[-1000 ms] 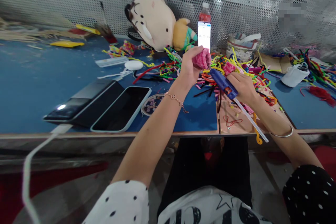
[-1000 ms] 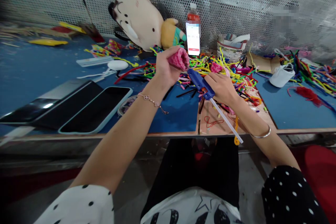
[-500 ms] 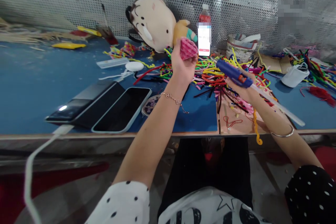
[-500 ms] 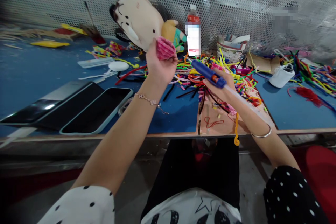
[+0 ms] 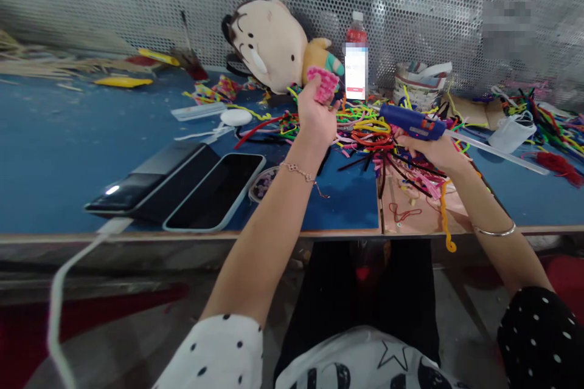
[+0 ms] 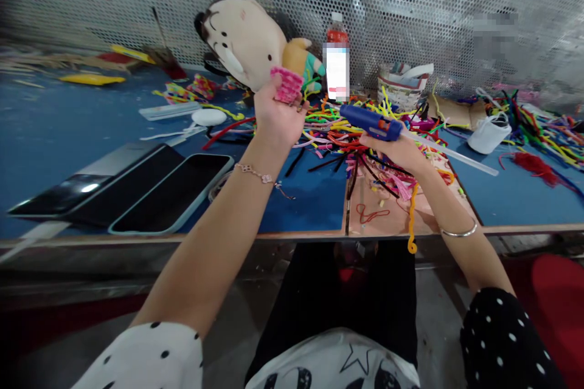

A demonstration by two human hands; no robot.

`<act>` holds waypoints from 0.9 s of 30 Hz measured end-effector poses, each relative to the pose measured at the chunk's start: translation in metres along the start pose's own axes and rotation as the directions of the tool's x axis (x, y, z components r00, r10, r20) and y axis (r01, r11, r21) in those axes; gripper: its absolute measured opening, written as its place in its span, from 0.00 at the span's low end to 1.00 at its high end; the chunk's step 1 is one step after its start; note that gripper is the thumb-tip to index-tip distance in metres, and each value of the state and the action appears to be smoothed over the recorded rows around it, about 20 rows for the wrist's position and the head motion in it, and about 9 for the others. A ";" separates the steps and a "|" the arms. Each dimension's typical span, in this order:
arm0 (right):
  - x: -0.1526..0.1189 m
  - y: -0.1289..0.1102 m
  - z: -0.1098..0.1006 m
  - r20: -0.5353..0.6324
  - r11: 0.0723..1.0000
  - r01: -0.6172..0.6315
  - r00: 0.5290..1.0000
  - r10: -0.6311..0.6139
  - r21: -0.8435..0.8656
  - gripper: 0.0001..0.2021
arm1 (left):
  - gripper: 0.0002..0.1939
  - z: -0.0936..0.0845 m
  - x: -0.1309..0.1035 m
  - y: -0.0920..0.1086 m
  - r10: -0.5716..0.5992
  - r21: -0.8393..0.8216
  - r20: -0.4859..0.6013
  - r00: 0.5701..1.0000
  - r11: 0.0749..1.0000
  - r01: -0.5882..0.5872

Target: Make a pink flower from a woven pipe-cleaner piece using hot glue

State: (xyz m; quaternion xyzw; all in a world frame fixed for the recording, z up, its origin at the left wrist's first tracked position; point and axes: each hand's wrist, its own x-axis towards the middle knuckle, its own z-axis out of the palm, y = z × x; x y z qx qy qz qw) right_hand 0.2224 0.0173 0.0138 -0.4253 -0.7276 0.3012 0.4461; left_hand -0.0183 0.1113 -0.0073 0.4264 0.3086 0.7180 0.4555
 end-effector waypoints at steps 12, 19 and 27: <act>-0.001 -0.009 0.012 0.610 0.578 0.535 0.789 -0.080 -0.616 0.21 | 0.19 0.003 -0.001 0.017 0.093 -0.029 0.077 0.993 0.995 -0.091; 0.004 -0.013 0.032 0.738 0.532 0.612 0.673 0.037 -0.585 0.25 | 0.27 0.032 -0.032 0.053 0.168 0.065 0.274 0.947 0.979 -0.192; -0.006 -0.019 0.034 0.506 0.944 0.299 0.841 -0.192 -0.137 0.28 | 0.19 0.031 -0.119 0.065 0.294 0.411 0.341 0.893 0.808 -0.423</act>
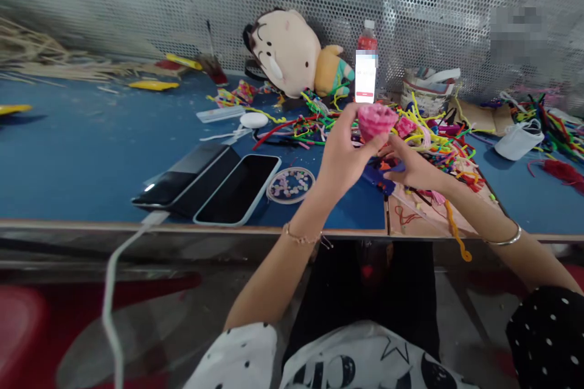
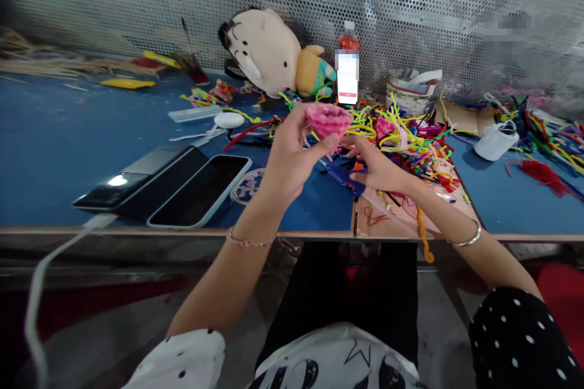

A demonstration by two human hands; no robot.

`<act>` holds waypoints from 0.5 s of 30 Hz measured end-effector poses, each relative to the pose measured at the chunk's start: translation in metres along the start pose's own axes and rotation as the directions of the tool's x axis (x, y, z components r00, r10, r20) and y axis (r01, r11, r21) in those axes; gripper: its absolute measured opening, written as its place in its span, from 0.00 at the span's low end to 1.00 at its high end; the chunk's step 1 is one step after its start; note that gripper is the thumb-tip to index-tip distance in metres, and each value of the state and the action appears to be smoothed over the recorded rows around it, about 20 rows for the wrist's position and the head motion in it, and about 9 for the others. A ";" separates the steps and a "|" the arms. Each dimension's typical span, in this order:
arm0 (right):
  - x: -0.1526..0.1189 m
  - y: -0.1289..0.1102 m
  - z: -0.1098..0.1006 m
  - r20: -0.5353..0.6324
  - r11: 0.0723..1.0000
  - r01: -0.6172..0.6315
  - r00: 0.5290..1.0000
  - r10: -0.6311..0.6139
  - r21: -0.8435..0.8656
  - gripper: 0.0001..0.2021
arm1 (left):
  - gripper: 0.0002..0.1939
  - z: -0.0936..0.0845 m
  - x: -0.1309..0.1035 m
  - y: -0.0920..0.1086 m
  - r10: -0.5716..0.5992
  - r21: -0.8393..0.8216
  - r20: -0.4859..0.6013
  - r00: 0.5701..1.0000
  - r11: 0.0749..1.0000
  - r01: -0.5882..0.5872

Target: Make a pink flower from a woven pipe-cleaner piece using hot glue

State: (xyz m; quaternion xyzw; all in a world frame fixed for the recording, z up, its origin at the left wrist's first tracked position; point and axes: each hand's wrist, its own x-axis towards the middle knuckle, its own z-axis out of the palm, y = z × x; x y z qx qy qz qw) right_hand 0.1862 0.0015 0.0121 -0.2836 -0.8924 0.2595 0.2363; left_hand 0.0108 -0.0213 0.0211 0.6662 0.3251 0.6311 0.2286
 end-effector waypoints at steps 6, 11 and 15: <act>0.014 -0.040 0.019 -0.154 0.864 -0.014 0.982 0.107 0.504 0.30 | 0.22 -0.003 -0.034 0.003 -0.128 -0.013 0.047 0.991 0.992 0.128; 0.019 -0.041 0.032 -0.130 0.788 -0.110 0.964 0.234 0.606 0.30 | 0.31 -0.044 -0.068 0.020 -0.099 0.550 -0.030 0.995 0.829 0.099; 0.013 -0.040 0.031 -0.091 0.747 -0.170 0.951 0.294 0.642 0.33 | 0.37 -0.090 -0.102 0.037 -0.257 0.864 -0.361 0.896 0.268 0.425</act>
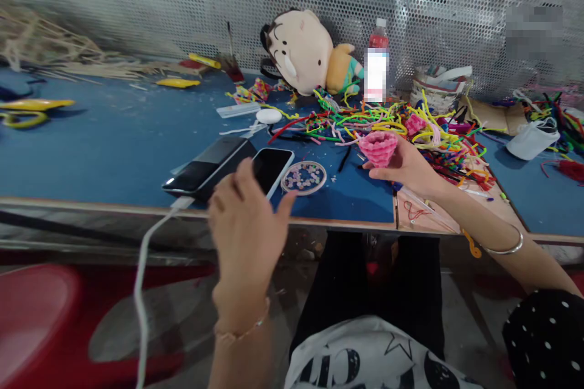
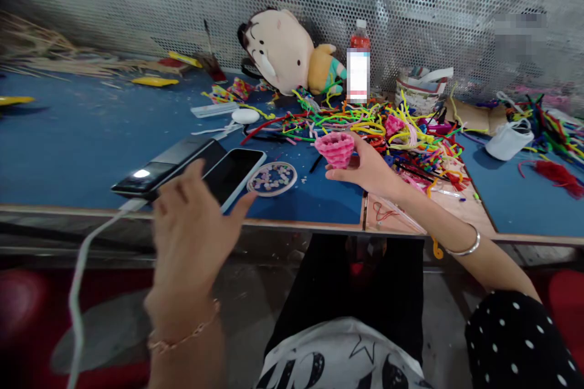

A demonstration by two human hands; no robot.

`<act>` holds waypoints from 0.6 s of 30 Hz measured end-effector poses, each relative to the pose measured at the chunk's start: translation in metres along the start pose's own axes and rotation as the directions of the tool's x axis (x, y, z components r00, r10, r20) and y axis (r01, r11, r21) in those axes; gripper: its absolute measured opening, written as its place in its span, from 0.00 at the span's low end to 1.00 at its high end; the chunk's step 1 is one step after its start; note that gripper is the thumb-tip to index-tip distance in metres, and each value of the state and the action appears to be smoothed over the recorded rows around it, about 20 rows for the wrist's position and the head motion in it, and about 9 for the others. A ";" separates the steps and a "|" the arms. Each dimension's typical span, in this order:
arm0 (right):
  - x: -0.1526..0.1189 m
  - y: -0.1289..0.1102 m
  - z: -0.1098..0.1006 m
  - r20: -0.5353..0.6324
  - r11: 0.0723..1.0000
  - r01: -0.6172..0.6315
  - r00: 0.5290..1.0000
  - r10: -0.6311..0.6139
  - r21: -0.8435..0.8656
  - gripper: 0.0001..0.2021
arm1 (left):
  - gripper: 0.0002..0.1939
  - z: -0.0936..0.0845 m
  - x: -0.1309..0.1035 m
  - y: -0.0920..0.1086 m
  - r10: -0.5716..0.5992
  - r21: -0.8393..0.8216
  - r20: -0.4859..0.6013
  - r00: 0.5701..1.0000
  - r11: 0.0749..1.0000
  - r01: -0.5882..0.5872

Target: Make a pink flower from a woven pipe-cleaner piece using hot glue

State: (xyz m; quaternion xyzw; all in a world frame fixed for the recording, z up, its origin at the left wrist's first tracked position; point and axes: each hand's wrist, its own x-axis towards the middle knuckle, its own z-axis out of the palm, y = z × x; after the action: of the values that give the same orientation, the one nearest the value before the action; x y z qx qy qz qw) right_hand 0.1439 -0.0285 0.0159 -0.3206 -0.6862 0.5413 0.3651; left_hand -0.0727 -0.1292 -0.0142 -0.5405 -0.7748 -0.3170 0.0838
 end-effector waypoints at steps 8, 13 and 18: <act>-0.003 0.000 -0.001 0.019 1.000 -0.019 1.000 0.019 -0.009 0.33 | 0.43 -0.002 0.003 -0.015 -0.430 0.169 0.089 0.899 0.896 0.411; -0.003 0.001 -0.005 -0.004 1.000 -0.006 1.000 0.006 -0.016 0.29 | 0.40 0.005 0.000 -0.021 -0.362 0.072 0.052 0.931 0.931 0.358; -0.001 0.006 -0.006 -0.001 1.000 -0.018 1.000 0.018 -0.003 0.30 | 0.39 0.004 0.002 -0.015 -0.409 0.101 0.109 0.906 0.911 0.399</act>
State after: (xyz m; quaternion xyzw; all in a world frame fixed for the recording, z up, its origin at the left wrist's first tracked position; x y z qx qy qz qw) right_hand 0.1503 -0.0253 0.0112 -0.3279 -0.6838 0.5433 0.3600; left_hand -0.0857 -0.1289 -0.0222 -0.3837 -0.8853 -0.2624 -0.0129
